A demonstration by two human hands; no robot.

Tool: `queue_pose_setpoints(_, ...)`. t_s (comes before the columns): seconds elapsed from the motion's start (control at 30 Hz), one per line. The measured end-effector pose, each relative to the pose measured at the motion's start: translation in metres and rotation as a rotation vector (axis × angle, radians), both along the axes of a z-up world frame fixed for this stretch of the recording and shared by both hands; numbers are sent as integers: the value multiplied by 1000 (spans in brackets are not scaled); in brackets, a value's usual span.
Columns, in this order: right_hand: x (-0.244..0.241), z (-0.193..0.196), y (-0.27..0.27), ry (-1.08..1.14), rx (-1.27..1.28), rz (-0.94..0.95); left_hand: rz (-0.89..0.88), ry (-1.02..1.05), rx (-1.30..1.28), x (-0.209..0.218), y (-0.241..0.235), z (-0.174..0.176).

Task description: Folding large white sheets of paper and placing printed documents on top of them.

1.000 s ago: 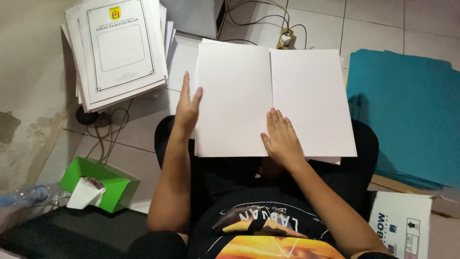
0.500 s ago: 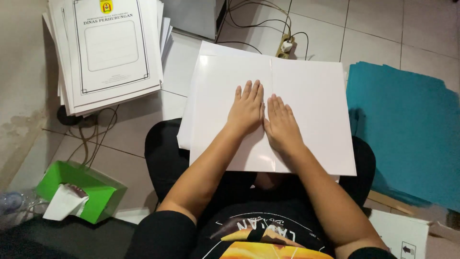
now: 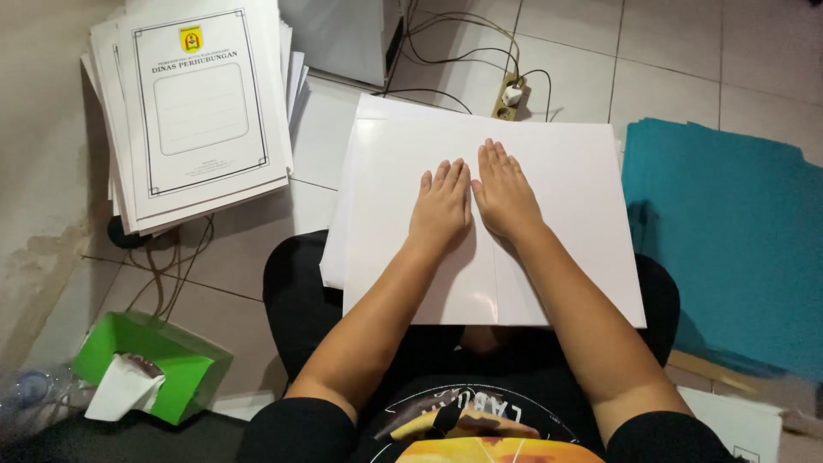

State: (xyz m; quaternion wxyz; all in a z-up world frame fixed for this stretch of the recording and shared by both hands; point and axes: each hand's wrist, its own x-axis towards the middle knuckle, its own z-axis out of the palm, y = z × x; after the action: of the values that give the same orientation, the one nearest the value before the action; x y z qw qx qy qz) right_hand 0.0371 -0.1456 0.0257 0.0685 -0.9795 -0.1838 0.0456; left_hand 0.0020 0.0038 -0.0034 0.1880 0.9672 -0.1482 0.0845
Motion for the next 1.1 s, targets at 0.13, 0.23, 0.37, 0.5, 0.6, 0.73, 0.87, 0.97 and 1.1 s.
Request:
queue_pose_setpoints(0.13, -84, -6, -13, -13, 0, 40, 13, -40, -14, -4, -3, 0)
queue_pose_setpoints(0.23, -147, -8, -20, -9, -27, 65, 35, -41, 23, -6, -14, 9)
queue_pose_setpoints(0.37, -200, -21, -35, -7, -114, 150, 165, 91, 108, -15, -48, 24)
queue_pose_setpoints(0.5, -197, -6, -56, 187, 304, 70, 147, 217, 54, -18, -61, 35)
queue_pose_setpoints(0.6, -174, -8, -77, 234, 1133, -286, -45, 181, 108, -41, -50, 40)
queue_pose_setpoints(0.73, -169, -3, -80, 124, 1338, -571, -239, 284, 158, -122, -31, 54)
queue_pose_setpoints(0.87, -169, -6, -81, 130, 1357, -603, -461, 276, 325, -168, -1, 62)
queue_pose_setpoints(0.97, -173, -4, -80, 116, 1310, -585, -539, 315, 366, -183, 15, 70)
queue_pose_setpoints(1.1, -176, -4, -79, 87, 1290, -536, -574, 377, 434, -200, 23, 73)
